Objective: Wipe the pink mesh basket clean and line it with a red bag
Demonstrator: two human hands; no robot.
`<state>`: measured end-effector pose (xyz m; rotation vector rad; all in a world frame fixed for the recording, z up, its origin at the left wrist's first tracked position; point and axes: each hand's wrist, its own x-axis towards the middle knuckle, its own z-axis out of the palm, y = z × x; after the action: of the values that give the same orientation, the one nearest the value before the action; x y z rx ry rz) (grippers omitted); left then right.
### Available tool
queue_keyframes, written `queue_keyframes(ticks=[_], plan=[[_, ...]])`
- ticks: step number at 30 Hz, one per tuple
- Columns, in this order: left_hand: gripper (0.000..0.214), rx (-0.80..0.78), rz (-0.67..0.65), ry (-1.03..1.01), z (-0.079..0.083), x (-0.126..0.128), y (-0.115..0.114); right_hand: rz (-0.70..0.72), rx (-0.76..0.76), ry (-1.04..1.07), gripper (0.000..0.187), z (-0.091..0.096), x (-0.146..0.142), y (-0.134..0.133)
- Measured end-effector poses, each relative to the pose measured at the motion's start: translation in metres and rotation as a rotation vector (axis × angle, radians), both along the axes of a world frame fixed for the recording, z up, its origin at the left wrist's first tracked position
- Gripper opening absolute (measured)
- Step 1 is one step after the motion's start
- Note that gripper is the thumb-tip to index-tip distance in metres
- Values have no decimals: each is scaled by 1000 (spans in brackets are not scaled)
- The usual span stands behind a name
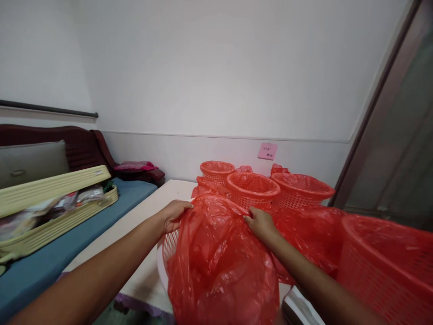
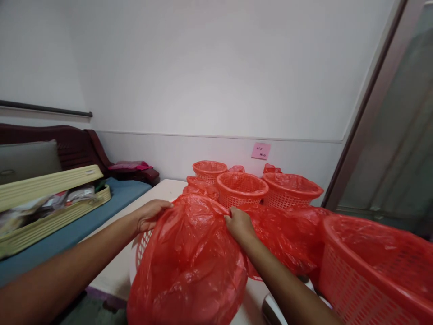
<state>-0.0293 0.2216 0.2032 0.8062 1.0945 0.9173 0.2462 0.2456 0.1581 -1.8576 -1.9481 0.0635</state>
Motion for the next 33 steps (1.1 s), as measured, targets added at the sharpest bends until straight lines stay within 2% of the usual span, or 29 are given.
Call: queue_keyframes(ticks=[4,8,17,25,29,33], plan=[[26,-74,82,68,1,-11,1,-7,-10,-7,13,2,0,-1],[29,-127,74,55,4,-17,-2,5,-10,-11,13,3,-3,-2],[34,-116,46,-17,8,-29,-10,24,-4,-29,14,-1,-4,-1],[24,40,129,175,-8,-60,-1,29,-9,-39,13,1,-4,-5],[22,15,102,193,-15,-67,5,36,-12,-38,13,0,-4,-5],[16,-37,24,97,-22,-64,4,32,-17,-41,13,0,-4,-4]])
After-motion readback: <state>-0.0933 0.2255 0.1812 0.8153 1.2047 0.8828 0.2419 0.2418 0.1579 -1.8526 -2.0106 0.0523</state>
